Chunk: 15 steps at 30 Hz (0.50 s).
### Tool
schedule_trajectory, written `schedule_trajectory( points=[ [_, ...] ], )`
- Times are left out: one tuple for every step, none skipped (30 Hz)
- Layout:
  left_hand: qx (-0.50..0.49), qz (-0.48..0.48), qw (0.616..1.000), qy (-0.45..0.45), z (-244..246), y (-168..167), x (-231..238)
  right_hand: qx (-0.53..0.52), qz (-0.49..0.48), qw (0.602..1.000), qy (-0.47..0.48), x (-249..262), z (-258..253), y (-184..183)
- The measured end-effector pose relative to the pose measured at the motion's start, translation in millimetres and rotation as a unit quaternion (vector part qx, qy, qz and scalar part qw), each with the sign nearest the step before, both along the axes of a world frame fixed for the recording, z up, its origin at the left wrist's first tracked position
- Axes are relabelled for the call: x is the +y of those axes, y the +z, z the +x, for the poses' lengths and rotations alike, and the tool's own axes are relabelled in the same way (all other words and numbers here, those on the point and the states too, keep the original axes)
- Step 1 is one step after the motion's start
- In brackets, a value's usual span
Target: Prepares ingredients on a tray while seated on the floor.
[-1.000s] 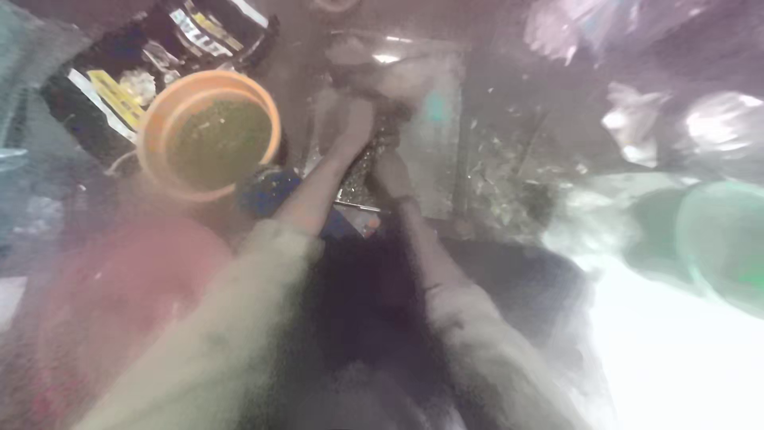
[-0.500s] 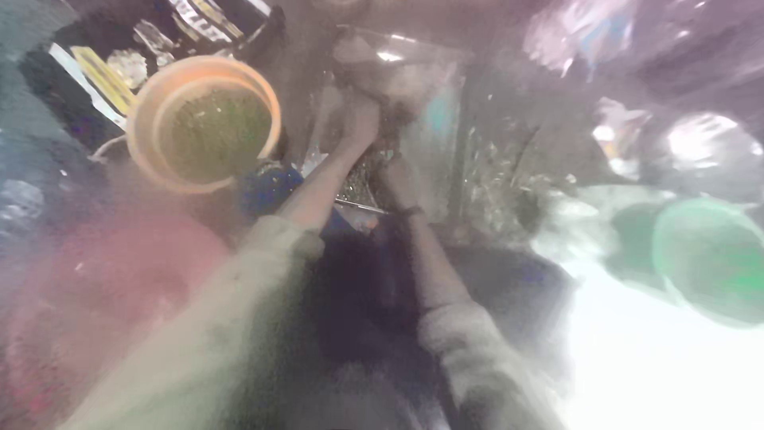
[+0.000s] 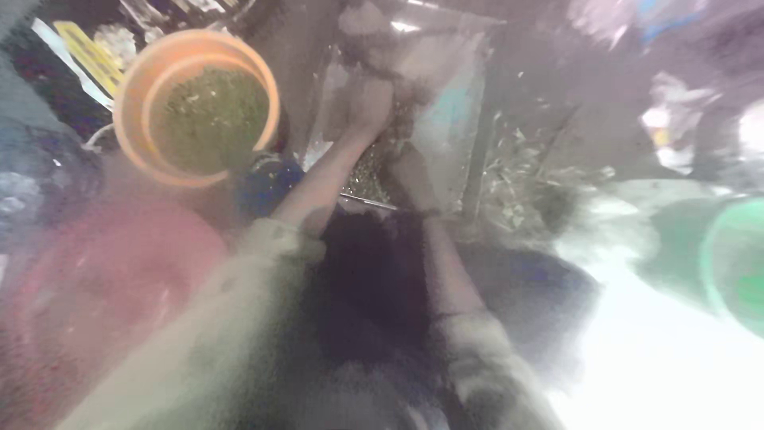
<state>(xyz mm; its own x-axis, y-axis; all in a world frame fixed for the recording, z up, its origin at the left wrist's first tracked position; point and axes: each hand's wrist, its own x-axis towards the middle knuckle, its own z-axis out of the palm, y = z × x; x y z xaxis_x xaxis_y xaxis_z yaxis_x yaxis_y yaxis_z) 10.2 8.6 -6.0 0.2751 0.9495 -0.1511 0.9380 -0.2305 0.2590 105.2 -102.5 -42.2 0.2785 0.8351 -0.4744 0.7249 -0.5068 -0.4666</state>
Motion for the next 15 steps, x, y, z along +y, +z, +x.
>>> schedule_trajectory(
  points=[
    [-0.001, -0.002, 1.000, 0.000, -0.3, 0.1, 0.4, 0.001, -0.002, 1.000, -0.004, 0.6, -1.4, 0.3],
    [-0.002, 0.000, 1.000, -0.001, -0.8, -0.1, 0.6, -0.002, -0.003, 1.000, -0.007, 0.8, -2.7, 0.3],
    [-0.002, 0.004, 1.000, -0.002, -0.8, -0.3, 0.6, -0.007, 0.000, 1.000, -0.009, 0.4, -3.7, 0.4],
    [-0.001, 0.006, 1.000, -0.004, -0.3, -0.1, 1.0, -0.014, 0.001, 1.000, -0.011, -0.3, -4.4, 1.6],
    [0.001, 0.006, 1.000, -0.006, 0.3, 0.6, 1.8, -0.018, 0.000, 1.000, -0.013, -0.5, -5.0, 3.8],
    [0.002, 0.006, 1.000, -0.007, 0.6, 1.0, 2.5, -0.020, -0.004, 1.000, -0.015, -0.6, -5.6, 5.7],
    [0.002, 0.006, 1.000, -0.007, 0.4, 1.1, 2.4, -0.022, -0.007, 1.000, -0.017, -1.1, -6.2, 6.4],
    [0.001, 0.005, 1.000, -0.006, 0.3, 0.7, 1.9, -0.025, -0.009, 0.999, -0.016, -1.9, -6.3, 5.7],
    [0.001, 0.006, 1.000, -0.005, 0.5, -0.5, 1.6, -0.028, -0.008, 0.999, -0.016, -2.9, -6.1, 4.1],
    [0.002, 0.007, 1.000, -0.005, 0.6, -1.3, 2.2, -0.028, -0.003, 0.999, -0.016, -3.3, -5.9, 3.0],
    [0.002, 0.007, 1.000, -0.004, 0.3, -1.8, 2.4, -0.026, -0.001, 1.000, -0.016, -3.5, -6.0, 2.8],
    [0.001, 0.007, 1.000, -0.004, -0.3, -2.2, 1.7, -0.021, -0.002, 1.000, -0.016, -4.2, -6.2, 2.9],
    [-0.002, 0.006, 1.000, -0.005, -0.8, -1.8, 0.9, -0.019, -0.002, 1.000, -0.017, -4.4, -6.6, 3.0],
    [-0.006, 0.007, 1.000, -0.007, -1.0, -1.2, 1.1, -0.020, -0.002, 1.000, -0.018, -3.3, -6.8, 3.2],
    [-0.008, 0.009, 1.000, -0.008, -1.1, -0.8, 1.8, -0.024, 0.002, 1.000, -0.015, -1.5, -7.0, 2.7]
  ],
)
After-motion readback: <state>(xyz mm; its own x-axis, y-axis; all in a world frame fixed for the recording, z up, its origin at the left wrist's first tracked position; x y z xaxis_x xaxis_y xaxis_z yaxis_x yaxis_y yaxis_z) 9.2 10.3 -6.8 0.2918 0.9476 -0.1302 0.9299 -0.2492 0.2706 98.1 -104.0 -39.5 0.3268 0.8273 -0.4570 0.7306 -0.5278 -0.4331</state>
